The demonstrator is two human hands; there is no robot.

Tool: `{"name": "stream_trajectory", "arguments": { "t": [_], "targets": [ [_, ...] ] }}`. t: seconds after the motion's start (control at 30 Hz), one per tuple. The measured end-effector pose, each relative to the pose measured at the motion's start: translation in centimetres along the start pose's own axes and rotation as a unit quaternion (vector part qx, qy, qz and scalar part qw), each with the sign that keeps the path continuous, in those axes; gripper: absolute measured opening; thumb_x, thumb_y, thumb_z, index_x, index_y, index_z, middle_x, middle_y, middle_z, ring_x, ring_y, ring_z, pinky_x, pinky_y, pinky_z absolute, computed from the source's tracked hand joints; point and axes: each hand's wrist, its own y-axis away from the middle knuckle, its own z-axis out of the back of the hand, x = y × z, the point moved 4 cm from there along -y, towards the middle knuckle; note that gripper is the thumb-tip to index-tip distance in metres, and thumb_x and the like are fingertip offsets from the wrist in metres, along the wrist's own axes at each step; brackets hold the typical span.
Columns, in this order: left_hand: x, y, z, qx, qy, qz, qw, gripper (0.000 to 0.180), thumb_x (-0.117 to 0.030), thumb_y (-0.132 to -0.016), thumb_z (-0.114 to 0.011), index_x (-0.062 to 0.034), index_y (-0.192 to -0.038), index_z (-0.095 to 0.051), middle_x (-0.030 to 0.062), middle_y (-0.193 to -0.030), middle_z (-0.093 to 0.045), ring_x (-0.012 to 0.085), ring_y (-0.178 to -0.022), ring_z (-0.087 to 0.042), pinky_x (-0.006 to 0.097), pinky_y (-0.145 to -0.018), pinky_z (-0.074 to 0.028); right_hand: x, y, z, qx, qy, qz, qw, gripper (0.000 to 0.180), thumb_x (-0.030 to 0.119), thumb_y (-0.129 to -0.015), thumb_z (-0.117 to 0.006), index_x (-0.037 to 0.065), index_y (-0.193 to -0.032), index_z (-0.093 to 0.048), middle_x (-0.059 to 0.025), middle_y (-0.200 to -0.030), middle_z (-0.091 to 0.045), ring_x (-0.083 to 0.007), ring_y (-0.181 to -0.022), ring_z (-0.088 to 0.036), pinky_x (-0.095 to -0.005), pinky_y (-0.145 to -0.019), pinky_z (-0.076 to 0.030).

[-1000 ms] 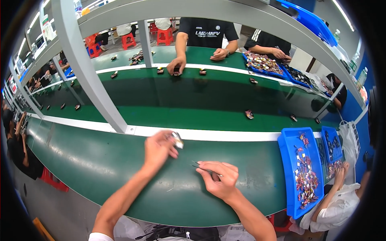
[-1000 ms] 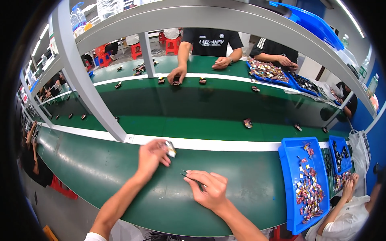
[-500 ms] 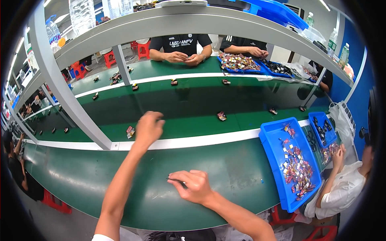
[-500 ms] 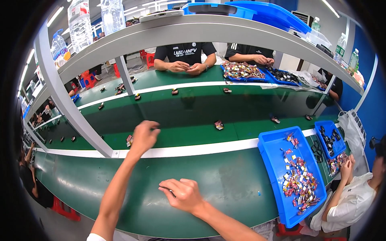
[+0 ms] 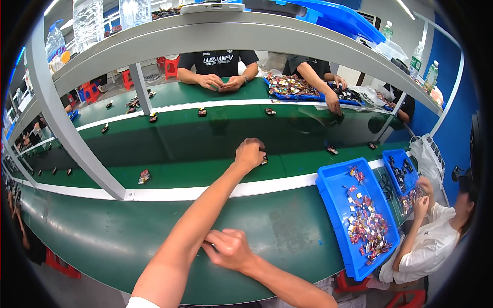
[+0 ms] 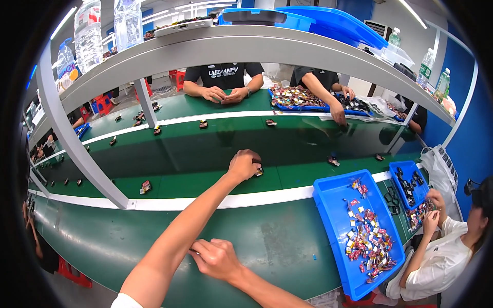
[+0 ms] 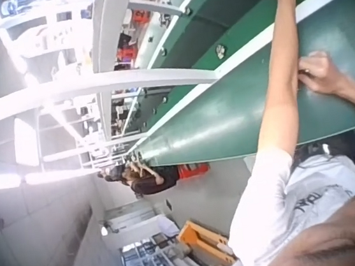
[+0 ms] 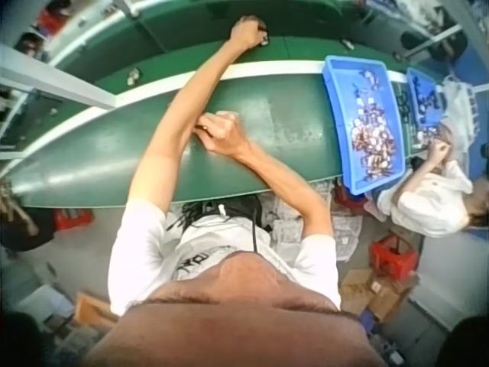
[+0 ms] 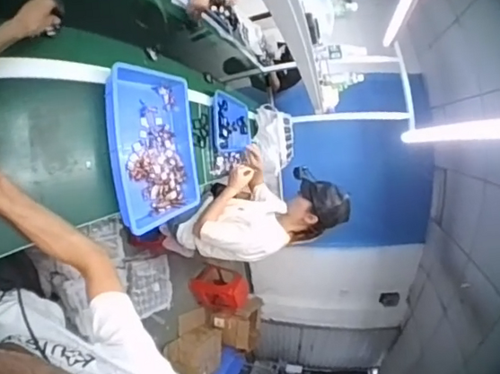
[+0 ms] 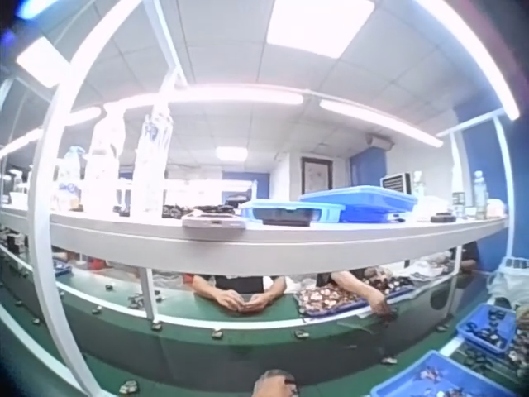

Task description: Assembling small electronic components onto circuit boards using tweezers on a factory production line.

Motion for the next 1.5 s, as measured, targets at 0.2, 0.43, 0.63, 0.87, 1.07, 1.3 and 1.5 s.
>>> {"name": "stream_trajectory", "arguments": {
  "t": [0.2, 0.43, 0.63, 0.87, 1.07, 1.3, 1.5],
  "targets": [
    [0.9, 0.8, 0.8, 0.085, 0.104, 0.17, 0.976, 0.011, -0.008, -0.086, -0.07, 0.0029, -0.087, -0.071, 0.0124, -0.081, -0.072, 0.0191, -0.053, -0.068, 0.033, -0.05, -0.055, -0.1, 0.0, 0.0, -0.004, -0.001, -0.001, 1.0, 0.015, 0.002, -0.075, -0.078, 0.007, -0.086, -0.069, -0.0038, -0.076, -0.071, -0.0228, -0.05, -0.058, -0.0321, -0.049, -0.045],
    [1.4, 9.4, 7.0, 0.051, 0.322, 0.171, 0.93, 0.01, -0.003, -0.094, -0.062, 0.0056, -0.091, -0.059, 0.0125, -0.075, -0.068, 0.0179, -0.052, -0.067, 0.029, -0.042, -0.051, 0.2, -0.7, 1.0, -0.039, -0.014, -0.016, 0.999, 0.013, 0.005, -0.073, -0.084, 0.008, -0.081, -0.074, -0.0043, -0.078, -0.075, -0.0175, -0.046, -0.06, -0.0282, -0.047, -0.046],
    [3.4, 20.7, 13.3, -0.027, 0.264, 0.188, 0.946, 0.018, -0.004, -0.095, -0.064, 0.01, -0.105, -0.064, 0.0115, -0.074, -0.069, 0.0142, -0.048, -0.063, 0.026, -0.038, -0.045, -0.5, -0.4, 0.9, -0.015, -0.081, -0.148, 0.986, 0.013, 0.009, -0.077, -0.084, 0.006, -0.085, -0.074, -0.0007, -0.074, -0.072, -0.008, -0.04, -0.047, -0.0249, -0.043, -0.038],
    [3.3, 29.0, 14.7, -0.09, 0.323, 0.289, 0.896, 0.017, -0.002, -0.094, -0.065, 0.0128, -0.102, -0.064, 0.0111, -0.07, -0.068, 0.0143, -0.049, -0.065, 0.026, -0.041, -0.048, -2.4, 0.2, 0.2, -0.016, -0.261, -0.317, 0.911, 0.014, 0.001, -0.082, -0.082, 0.0, -0.093, -0.074, 0.0046, -0.072, -0.064, 0.0029, -0.052, -0.039, -0.018, -0.045, -0.027],
    [2.3, 29.5, 13.6, -0.068, 0.377, 0.268, 0.884, 0.017, -0.003, -0.096, -0.064, 0.0113, -0.105, -0.064, 0.0119, -0.073, -0.069, 0.0148, -0.053, -0.067, 0.026, -0.044, -0.052, -1.6, -0.2, 0.3, -0.053, -0.286, -0.34, 0.894, 0.011, -0.004, -0.083, -0.079, -0.002, -0.092, -0.073, 0.0041, -0.072, -0.064, 0.0027, -0.052, -0.04, -0.0177, -0.046, -0.027],
    [1.8, 30.0, 13.6, -0.067, 0.381, 0.246, 0.889, 0.018, -0.003, -0.096, -0.065, 0.0104, -0.108, -0.065, 0.011, -0.073, -0.069, 0.0144, -0.055, -0.068, 0.026, -0.046, -0.053, -1.7, -0.1, 0.6, -0.046, -0.208, -0.344, 0.914, 0.011, -0.004, -0.083, -0.079, -0.003, -0.092, -0.071, 0.0052, -0.065, -0.059, 0.0022, -0.052, -0.043, -0.0173, -0.046, -0.028],
    [1.1, 30.0, 13.7, -0.089, 0.356, 0.216, 0.905, 0.018, -0.002, -0.096, -0.065, 0.0119, -0.107, -0.065, 0.0112, -0.073, -0.069, 0.0147, -0.056, -0.068, 0.026, -0.046, -0.054, -1.7, -0.2, 0.9, -0.045, -0.183, -0.339, 0.922, 0.013, -0.002, -0.083, -0.079, -0.004, -0.092, -0.071, 0.0049, -0.065, -0.059, 0.0021, -0.051, -0.042, -0.0175, -0.046, -0.028]
  ]
}}
